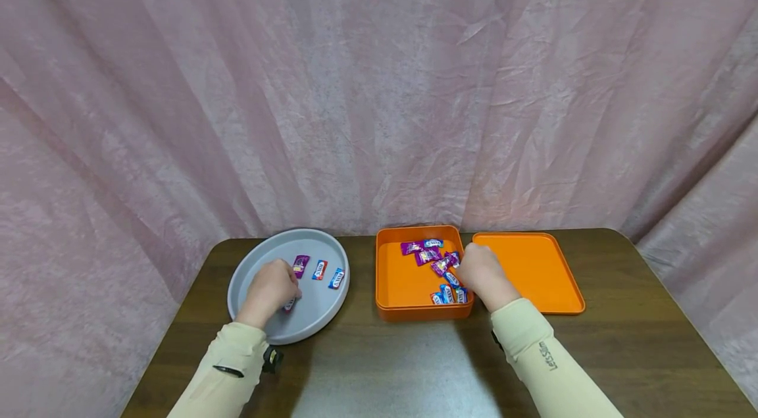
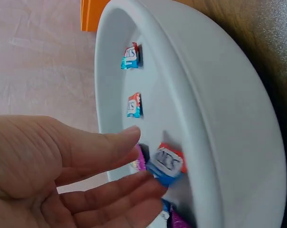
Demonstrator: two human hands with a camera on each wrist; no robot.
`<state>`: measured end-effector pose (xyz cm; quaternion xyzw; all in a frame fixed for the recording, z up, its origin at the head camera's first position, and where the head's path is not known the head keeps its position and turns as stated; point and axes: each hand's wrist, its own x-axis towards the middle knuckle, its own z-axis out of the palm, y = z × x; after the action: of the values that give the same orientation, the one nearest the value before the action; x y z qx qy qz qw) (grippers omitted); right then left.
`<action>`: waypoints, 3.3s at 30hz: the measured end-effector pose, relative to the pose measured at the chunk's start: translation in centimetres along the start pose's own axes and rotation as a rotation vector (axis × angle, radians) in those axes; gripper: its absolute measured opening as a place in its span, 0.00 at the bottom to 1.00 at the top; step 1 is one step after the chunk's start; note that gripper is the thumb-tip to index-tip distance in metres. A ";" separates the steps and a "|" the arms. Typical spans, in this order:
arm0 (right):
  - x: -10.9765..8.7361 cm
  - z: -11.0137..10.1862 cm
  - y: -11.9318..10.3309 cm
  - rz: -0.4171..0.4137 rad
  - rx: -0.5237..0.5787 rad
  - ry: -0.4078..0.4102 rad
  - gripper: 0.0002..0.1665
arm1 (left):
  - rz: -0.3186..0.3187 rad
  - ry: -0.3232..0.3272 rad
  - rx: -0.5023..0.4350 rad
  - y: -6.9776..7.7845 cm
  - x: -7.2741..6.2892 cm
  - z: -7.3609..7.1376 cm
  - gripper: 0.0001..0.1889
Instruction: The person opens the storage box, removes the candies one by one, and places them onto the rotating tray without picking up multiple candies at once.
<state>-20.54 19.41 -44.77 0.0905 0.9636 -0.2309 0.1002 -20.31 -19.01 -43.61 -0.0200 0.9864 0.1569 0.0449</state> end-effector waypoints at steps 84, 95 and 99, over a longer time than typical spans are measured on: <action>-0.7 0.1 -0.3 0.023 0.022 0.018 0.18 | 0.371 -0.129 0.063 21.2 -0.4 10.9 0.10; -0.8 0.2 -0.3 0.022 0.026 0.017 0.17 | 0.425 -0.124 0.026 21.0 -0.5 11.3 0.10; -0.9 0.2 -0.3 0.026 0.020 0.013 0.18 | 0.427 -0.108 0.017 20.8 -0.5 11.4 0.10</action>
<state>-19.71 18.95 -44.64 0.1055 0.9606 -0.2387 0.0958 -20.02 4.34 -47.94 0.1984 0.9657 0.1552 0.0636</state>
